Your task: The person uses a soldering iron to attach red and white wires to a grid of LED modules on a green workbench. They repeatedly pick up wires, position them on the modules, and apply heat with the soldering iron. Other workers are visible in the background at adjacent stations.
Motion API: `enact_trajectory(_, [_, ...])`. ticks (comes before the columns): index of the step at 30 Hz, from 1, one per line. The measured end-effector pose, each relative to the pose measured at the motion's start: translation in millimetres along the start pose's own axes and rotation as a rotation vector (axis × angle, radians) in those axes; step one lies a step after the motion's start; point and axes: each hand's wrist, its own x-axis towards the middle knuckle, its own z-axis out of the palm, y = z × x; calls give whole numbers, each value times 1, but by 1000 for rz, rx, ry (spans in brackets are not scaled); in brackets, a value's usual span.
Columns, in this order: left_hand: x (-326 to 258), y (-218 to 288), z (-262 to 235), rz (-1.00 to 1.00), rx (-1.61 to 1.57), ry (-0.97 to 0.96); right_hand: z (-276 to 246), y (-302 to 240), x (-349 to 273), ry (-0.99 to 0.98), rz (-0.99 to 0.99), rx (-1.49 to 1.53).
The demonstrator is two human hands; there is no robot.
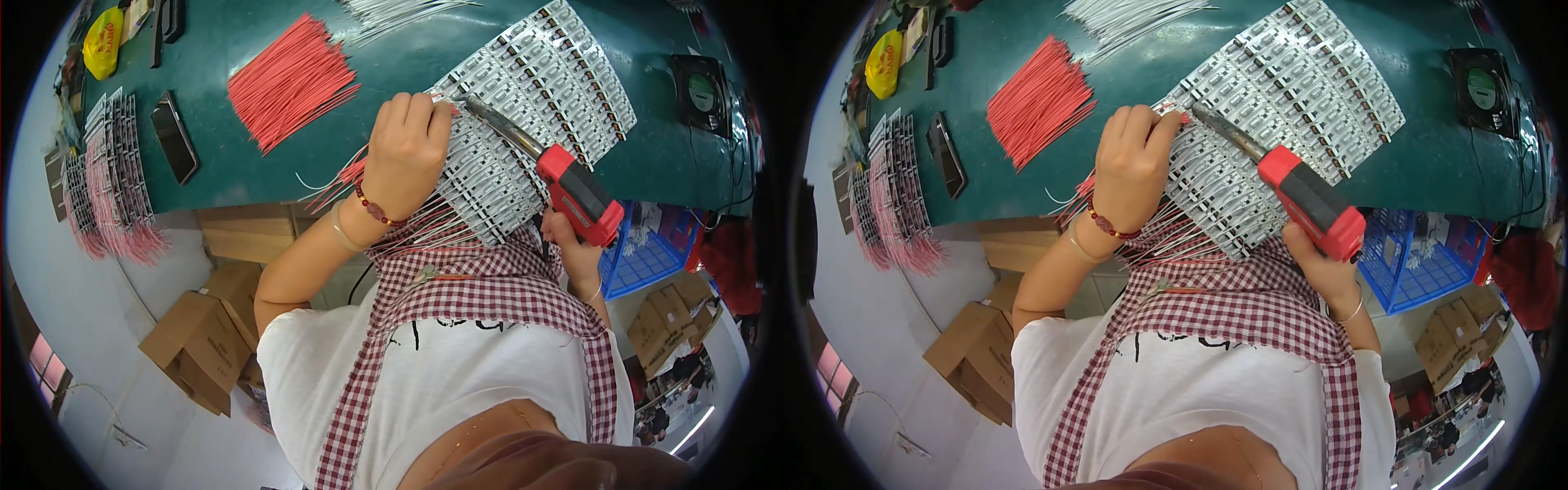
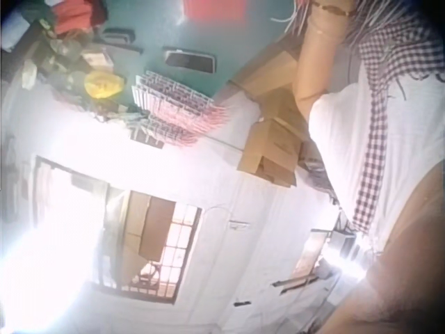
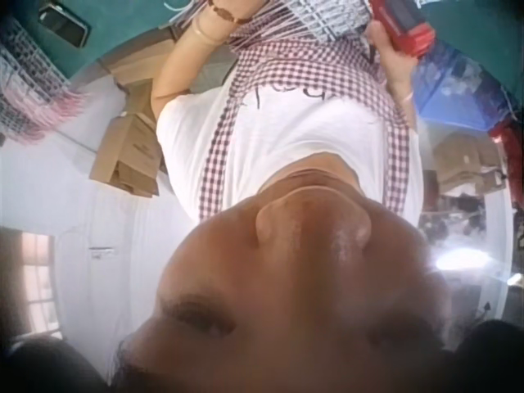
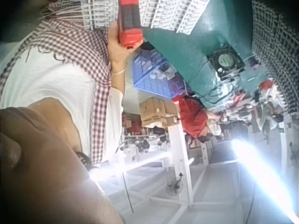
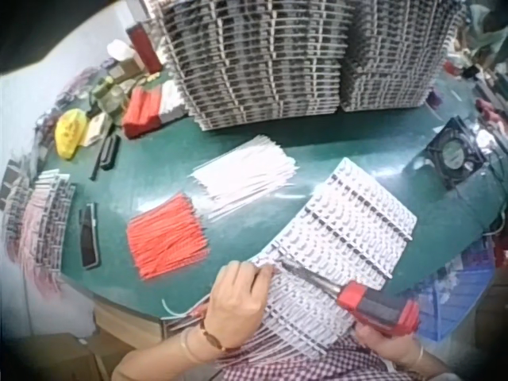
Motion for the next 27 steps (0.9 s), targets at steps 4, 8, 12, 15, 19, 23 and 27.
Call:
enact_trajectory(4, [0,0,-1,-3,-3,-7,-5,6,1,-48,-22,-83])
enact_trajectory(8, [0,-1,-1,-3,6,-19,-2,-6,-1,41,58,28])
enact_trajectory(12, [1,-3,-1,-4,6,-20,-2,-7,2,23,59,77])
enact_trajectory(15, [1,-3,0,-2,7,-20,-2,-3,8,-27,1,-33])
enact_trajectory(19, [1,-4,-1,-13,13,-41,-1,-1,12,-68,-84,-153])
enact_trajectory(23, [1,-5,-1,-15,17,-36,-1,-7,5,-59,-35,-16])
enact_trajectory(27, [0,-6,1,-8,39,-27,-2,0,3,10,-34,-4])
